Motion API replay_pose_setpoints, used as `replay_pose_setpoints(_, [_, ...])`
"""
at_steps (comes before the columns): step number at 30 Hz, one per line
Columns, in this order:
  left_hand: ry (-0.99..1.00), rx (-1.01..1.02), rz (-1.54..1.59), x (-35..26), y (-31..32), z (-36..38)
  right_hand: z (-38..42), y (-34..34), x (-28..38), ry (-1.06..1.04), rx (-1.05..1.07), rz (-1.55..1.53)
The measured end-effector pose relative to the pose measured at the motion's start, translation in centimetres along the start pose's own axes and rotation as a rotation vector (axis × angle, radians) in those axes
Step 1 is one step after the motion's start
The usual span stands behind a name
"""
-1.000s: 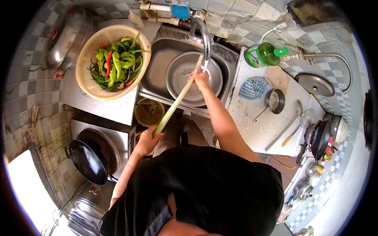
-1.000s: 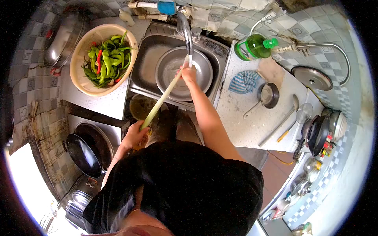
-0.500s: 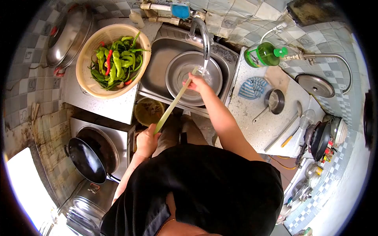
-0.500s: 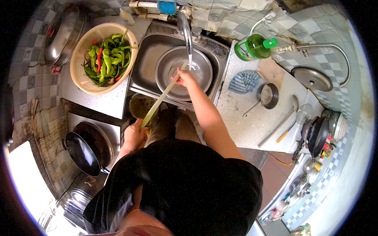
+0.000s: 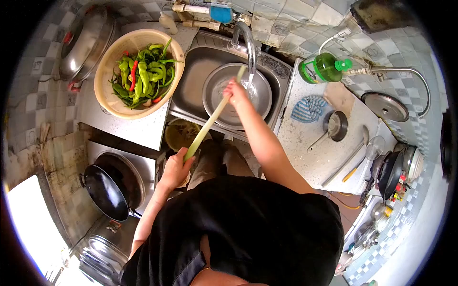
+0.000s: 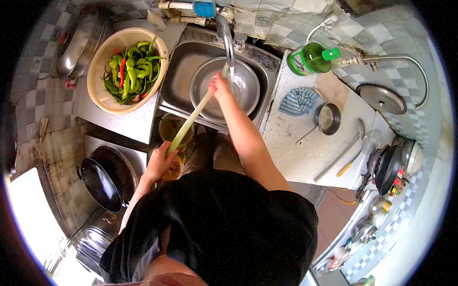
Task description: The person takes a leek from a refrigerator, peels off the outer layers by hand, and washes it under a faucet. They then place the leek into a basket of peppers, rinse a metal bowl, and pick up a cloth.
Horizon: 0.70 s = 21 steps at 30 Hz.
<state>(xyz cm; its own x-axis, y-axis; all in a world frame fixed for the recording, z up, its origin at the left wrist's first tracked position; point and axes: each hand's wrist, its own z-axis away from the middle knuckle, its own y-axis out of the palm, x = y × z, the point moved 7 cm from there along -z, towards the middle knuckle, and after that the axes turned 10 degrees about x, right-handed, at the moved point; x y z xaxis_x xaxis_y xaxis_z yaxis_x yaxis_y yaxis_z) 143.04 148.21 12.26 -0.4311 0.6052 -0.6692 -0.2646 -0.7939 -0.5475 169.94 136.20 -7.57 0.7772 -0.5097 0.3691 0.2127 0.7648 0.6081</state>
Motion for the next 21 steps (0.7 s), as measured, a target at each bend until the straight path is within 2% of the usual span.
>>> replay_pose_setpoints(1, [0.03,0.004,0.069,-0.4,-0.3,0.6,-1.3,-1.3,1.5,-0.033,0.096,-0.112])
replay_pose_setpoints(3, [0.008,0.055,0.126,-0.6,-1.2,1.9,-7.0,-6.9,4.7,-0.135,-0.175,-0.038])
replay_pose_setpoints(4, [0.009,0.052,0.106,0.6,-1.3,2.3,-6.7,-7.5,6.1,-0.137,-0.17,-0.039])
replay_pose_setpoints(6, [0.011,0.065,0.061,2.9,-1.1,2.2,-4.5,-4.2,7.0,0.059,0.326,-0.168])
replay_pose_setpoints(7, [0.015,0.064,0.065,3.6,-0.7,1.5,-3.2,-3.2,6.7,0.056,0.325,-0.164])
replay_pose_setpoints(9, [-0.007,0.04,0.024,4.2,-0.6,-0.5,1.8,0.5,3.9,0.092,0.191,0.082])
replay_pose_setpoints(11, [-0.002,0.071,0.041,4.8,0.9,-3.3,5.2,2.8,1.0,0.21,0.264,0.032])
replay_pose_setpoints(12, [0.082,0.036,0.021,3.8,1.3,-4.4,6.0,3.1,0.3,0.225,0.351,0.062])
replay_pose_setpoints(13, [0.164,-0.001,0.002,3.0,1.3,-5.2,6.3,2.8,0.7,0.221,0.349,0.07])
replay_pose_setpoints(15, [0.132,0.02,-0.018,3.0,1.2,-6.8,7.4,2.7,3.0,0.145,0.344,0.071])
replay_pose_setpoints(16, [0.094,0.047,-0.047,3.2,1.3,-7.5,6.9,1.3,4.7,0.066,0.319,0.214])
replay_pose_setpoints(17, [0.122,0.003,-0.08,4.8,1.5,-8.6,7.0,0.3,6.5,-0.078,0.426,0.313])
replay_pose_setpoints(19, [0.039,0.08,-0.134,5.0,0.9,-10.0,9.4,0.6,9.4,-0.063,0.344,0.527])
replay_pose_setpoints(20, [0.108,0.056,-0.142,5.8,1.1,-11.4,10.5,0.7,10.5,-0.027,0.283,0.587])
replay_pose_setpoints(21, [0.09,0.116,-0.133,5.5,1.2,-12.7,11.6,0.7,11.6,0.01,0.22,0.647])
